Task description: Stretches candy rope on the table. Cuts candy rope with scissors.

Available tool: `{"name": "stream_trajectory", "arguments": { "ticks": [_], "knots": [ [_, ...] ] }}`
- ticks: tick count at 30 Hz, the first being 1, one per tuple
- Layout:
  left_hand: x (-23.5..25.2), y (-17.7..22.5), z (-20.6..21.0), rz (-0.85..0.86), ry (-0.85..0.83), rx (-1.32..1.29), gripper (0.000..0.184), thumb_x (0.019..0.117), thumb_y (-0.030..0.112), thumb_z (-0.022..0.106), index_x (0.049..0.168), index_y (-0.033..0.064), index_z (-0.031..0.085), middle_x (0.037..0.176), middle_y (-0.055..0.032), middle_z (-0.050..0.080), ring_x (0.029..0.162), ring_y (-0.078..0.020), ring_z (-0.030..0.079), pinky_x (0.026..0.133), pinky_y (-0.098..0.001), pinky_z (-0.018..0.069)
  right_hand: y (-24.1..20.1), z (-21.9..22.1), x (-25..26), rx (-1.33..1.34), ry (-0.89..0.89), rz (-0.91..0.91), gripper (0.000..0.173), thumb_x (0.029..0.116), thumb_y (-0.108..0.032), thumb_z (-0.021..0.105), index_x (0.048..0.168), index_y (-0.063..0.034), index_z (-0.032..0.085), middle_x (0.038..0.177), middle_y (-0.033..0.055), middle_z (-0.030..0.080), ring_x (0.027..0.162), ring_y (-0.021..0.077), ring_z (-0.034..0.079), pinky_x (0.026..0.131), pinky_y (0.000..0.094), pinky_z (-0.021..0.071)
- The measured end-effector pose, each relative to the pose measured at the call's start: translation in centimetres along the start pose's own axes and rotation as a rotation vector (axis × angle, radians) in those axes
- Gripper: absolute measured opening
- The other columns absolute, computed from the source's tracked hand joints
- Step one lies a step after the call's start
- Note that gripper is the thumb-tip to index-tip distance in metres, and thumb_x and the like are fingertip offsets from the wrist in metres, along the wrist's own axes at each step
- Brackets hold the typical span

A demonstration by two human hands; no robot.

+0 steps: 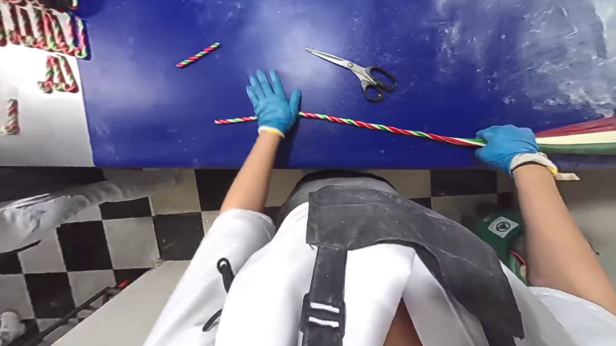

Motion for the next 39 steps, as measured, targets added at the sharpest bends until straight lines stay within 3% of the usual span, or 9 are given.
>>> {"name": "stream_trajectory", "arguments": {
  "ticks": [6,9,11,13,17,24,30,34,39],
  "knots": [
    [7.8,3.6,-2.6,0.133,0.171,-0.055,0.075,0.1044,0.057,0.030,0.162,0.0097,0.030,0.167,-0.0202,0.028,0.156,-0.0409,0.022,0.126,-0.0632,0.0117,-6.2,-1.4,0.2,0.177,-0.007,-0.283,0.042,0.1043,-0.045,0.051,0.120,-0.0093,0.066,0.112,0.0230,0.070,0.110,0.0447,0.066,0.092,0.0692,0.0467],
    [0.9,13.2,-3.9,0.526,0.029,-0.211,0.063,0.1012,0.048,0.054,0.149,0.0081,0.051,0.151,-0.0181,0.054,0.142,-0.0360,0.048,0.119,-0.0563,0.0340,-10.6,-2.1,1.2,0.249,-0.020,-0.334,0.050,0.1040,-0.054,0.048,0.119,-0.0105,0.066,0.107,0.0204,0.071,0.106,0.0414,0.067,0.088,0.0670,0.0487],
    [-5.9,19.2,-2.2,0.909,-0.119,-0.160,0.050,0.0947,0.049,0.064,0.130,0.0139,0.065,0.119,-0.0137,0.071,0.113,-0.0341,0.066,0.096,-0.0580,0.0523,-13.3,-2.3,1.5,0.291,0.000,-0.362,0.050,0.1023,-0.056,0.050,0.115,-0.0110,0.067,0.105,0.0186,0.071,0.104,0.0390,0.068,0.087,0.0656,0.0492],
    [-10.7,20.7,-0.2,0.974,-0.302,-0.106,0.038,0.1025,0.034,0.056,0.128,0.0067,0.065,0.118,-0.0182,0.070,0.113,-0.0396,0.065,0.095,-0.0604,0.0519,-15.4,-2.5,1.5,0.267,-0.016,-0.391,0.047,0.1014,-0.053,0.053,0.115,-0.0111,0.069,0.107,0.0187,0.072,0.105,0.0389,0.068,0.088,0.0656,0.0493],
    [-10.4,12.6,-1.2,0.822,-0.628,-0.174,0.047,0.1086,0.045,0.040,0.118,0.0069,0.066,0.109,-0.0184,0.072,0.107,-0.0396,0.069,0.089,-0.0654,0.0525,-18.0,-2.1,0.3,0.151,-0.063,-0.373,0.052,0.0996,-0.060,0.053,0.109,-0.0114,0.069,0.100,0.0177,0.071,0.099,0.0387,0.068,0.084,0.0649,0.0491],
    [-6.1,-14.3,-6.9,0.444,-0.976,-0.412,0.041,0.1097,0.038,0.045,0.119,0.0086,0.072,0.110,-0.0126,0.072,0.101,-0.0252,0.068,0.096,-0.0525,0.0520,-18.9,-1.9,-0.1,0.175,-0.053,-0.266,0.052,0.0961,-0.058,0.064,0.109,-0.0085,0.071,0.102,0.0218,0.071,0.100,0.0424,0.067,0.086,0.0687,0.0489],
    [-5.4,-36.3,-9.1,-0.207,-0.693,-0.266,0.039,0.1084,0.037,0.048,0.114,0.0066,0.073,0.109,-0.0186,0.073,0.103,-0.0359,0.069,0.094,-0.0615,0.0521,-19.5,-1.8,0.0,0.186,-0.058,-0.150,0.046,0.0954,-0.051,0.070,0.105,-0.0065,0.070,0.098,0.0234,0.070,0.097,0.0431,0.067,0.085,0.0686,0.0484],
    [-10.9,-35.6,-7.8,-0.311,0.013,-0.040,0.047,0.1079,0.036,0.041,0.142,0.0080,0.058,0.144,-0.0228,0.056,0.137,-0.0435,0.050,0.114,-0.0655,0.0363,-19.8,-1.6,-0.1,0.210,-0.045,-0.096,0.045,0.0942,-0.051,0.072,0.102,-0.0071,0.070,0.095,0.0228,0.070,0.094,0.0423,0.067,0.083,0.0680,0.0482],
    [-12.2,-28.4,-2.1,-0.218,0.046,-0.054,0.101,0.0942,0.080,0.031,0.161,0.0032,0.031,0.168,-0.0216,0.026,0.158,-0.0415,0.015,0.120,-0.0752,-0.0028,-19.8,-1.6,-0.1,0.213,-0.050,-0.072,0.045,0.0940,-0.051,0.072,0.103,-0.0066,0.070,0.097,0.0236,0.070,0.096,0.0424,0.067,0.085,0.0682,0.0482]
  ]
}}
Point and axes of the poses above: each hand's wrist, its own x-axis towards the middle knuckle, its own z-axis out of the palm, y = z × x, the point moved 3 cm from there along x, towards the middle knuckle
